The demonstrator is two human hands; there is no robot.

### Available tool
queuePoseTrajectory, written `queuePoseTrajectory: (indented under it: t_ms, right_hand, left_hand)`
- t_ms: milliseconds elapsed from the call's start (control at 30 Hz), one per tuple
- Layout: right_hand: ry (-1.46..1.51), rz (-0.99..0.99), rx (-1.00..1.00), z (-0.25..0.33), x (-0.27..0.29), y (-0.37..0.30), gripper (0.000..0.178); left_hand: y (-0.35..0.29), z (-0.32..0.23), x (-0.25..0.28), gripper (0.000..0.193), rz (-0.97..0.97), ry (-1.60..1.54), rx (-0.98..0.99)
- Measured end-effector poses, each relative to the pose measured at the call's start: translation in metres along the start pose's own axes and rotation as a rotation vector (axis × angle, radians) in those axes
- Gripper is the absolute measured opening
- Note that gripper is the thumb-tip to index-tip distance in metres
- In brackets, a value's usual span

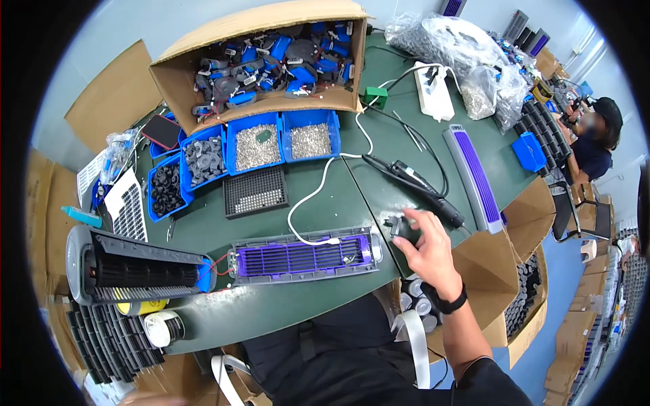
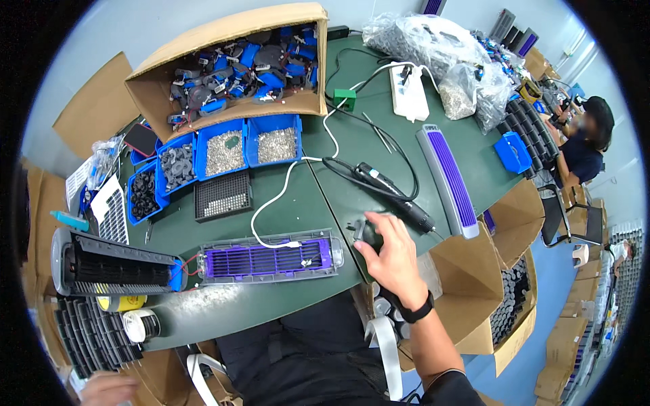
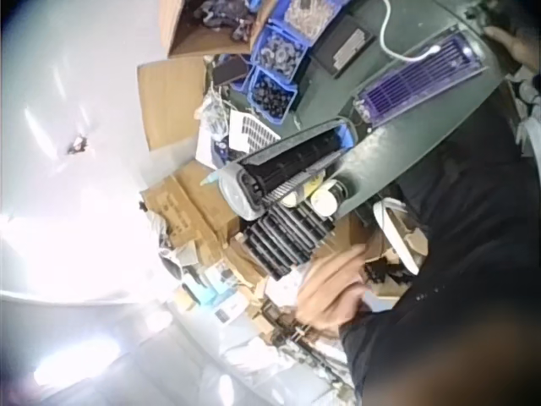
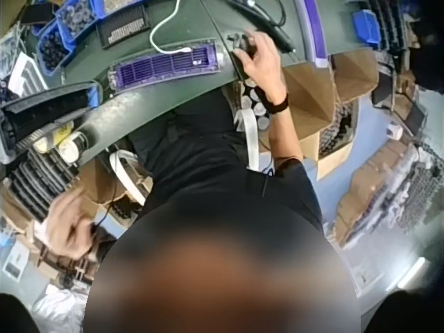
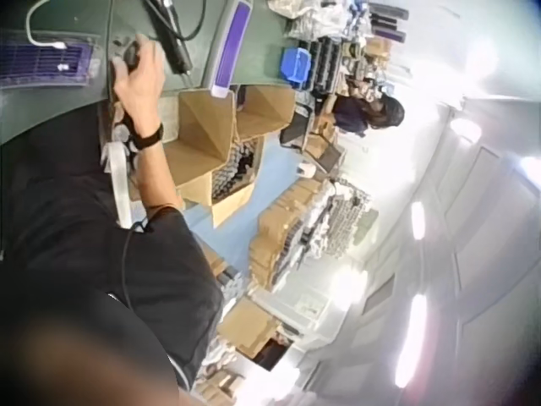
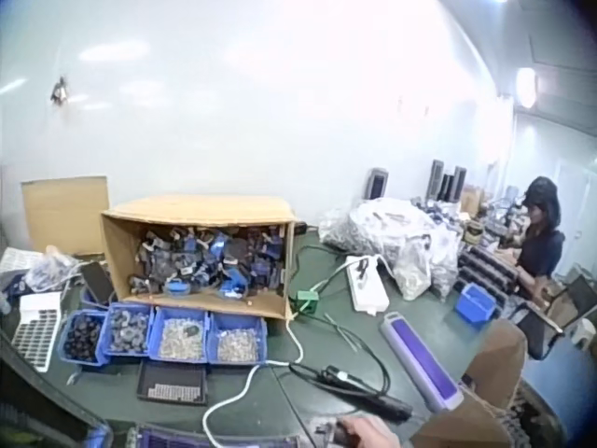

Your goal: The person assembles a small electronic device, likely a fan, using a soldering iron to attach wires to a green circuit board. They handle a purple plastic grille and a black fan housing, connecting components and securing them with screws. The process involves precise hand movements and tool usage on a cluttered workbench.

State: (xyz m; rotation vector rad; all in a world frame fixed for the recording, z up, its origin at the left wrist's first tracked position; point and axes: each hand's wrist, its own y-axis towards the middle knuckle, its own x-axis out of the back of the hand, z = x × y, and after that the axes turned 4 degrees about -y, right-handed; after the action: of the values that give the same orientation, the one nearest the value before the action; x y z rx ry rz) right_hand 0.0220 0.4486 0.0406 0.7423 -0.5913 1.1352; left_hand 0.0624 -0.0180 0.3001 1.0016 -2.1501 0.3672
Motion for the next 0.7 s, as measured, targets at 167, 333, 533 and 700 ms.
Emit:
queuePoseTrajectory:
  t_ms: [167,333,533,700]
  right_hand:
    - [-0.105,0.039,0.128,0.01,-0.019,0.016,0.055]
    - [-0.124,-0.004,0.108,0.005,-0.01,0.015,0.04]
    - [-0.11,-0.018,0.133,0.001,-0.019,0.017,0.024]
    - [0.134,-0.06,-0.053,0.002,-0.021,0.014,0.023]
  left_hand:
    - [0.093,0.035,-0.145,0.039,-0.157,-0.005,0.073]
    - [0.189,0.075,-0.231,0.028,-0.296,-0.071,-0.014]
    - [0.2,0.102,-0.257,0.018,-0.281,-0.191,0.011]
    - [0.204,0.114,-0.26,0.024,-0.299,-0.876,0.288]
